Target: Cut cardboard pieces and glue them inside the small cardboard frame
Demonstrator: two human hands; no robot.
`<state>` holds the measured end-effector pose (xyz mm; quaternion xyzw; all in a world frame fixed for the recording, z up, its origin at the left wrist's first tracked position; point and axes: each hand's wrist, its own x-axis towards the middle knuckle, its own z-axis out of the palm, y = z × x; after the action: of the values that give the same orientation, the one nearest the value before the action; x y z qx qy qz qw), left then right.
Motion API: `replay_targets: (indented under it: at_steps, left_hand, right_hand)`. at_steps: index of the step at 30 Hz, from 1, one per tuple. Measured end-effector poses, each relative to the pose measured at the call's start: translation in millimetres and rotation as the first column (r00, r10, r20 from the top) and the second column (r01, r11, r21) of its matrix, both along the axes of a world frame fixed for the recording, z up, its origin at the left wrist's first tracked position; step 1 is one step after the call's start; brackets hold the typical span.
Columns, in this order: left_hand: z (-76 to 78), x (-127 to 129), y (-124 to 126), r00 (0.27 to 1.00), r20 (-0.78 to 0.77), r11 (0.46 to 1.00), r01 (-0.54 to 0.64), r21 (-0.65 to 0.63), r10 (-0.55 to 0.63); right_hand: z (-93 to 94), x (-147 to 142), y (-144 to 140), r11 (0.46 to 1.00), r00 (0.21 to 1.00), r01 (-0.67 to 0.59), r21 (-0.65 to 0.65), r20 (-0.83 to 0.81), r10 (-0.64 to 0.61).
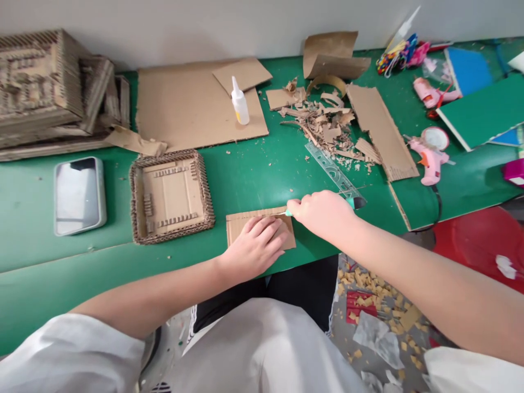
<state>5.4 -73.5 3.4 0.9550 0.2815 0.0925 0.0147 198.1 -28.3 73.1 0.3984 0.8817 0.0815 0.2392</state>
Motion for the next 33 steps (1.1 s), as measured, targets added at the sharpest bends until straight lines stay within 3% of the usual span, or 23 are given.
replay_targets:
  at_steps: [10,33]
  left_hand:
    - [-3.9,-1.7,-0.2,0.999,0.034,1.000,-0.011,-0.004,0.011]
    - [-5.7,-1.3,0.3,0.998,0.063,1.000,-0.001,0.031,-0.001]
  right_hand:
    - [-6.4,18.6,8.2,0.998,1.000,0.022,-0.056,0.005,-0.022]
    - [-25.0,59.8,0.4,0.996,0.996,0.024,0.083,-0.082,-0.017]
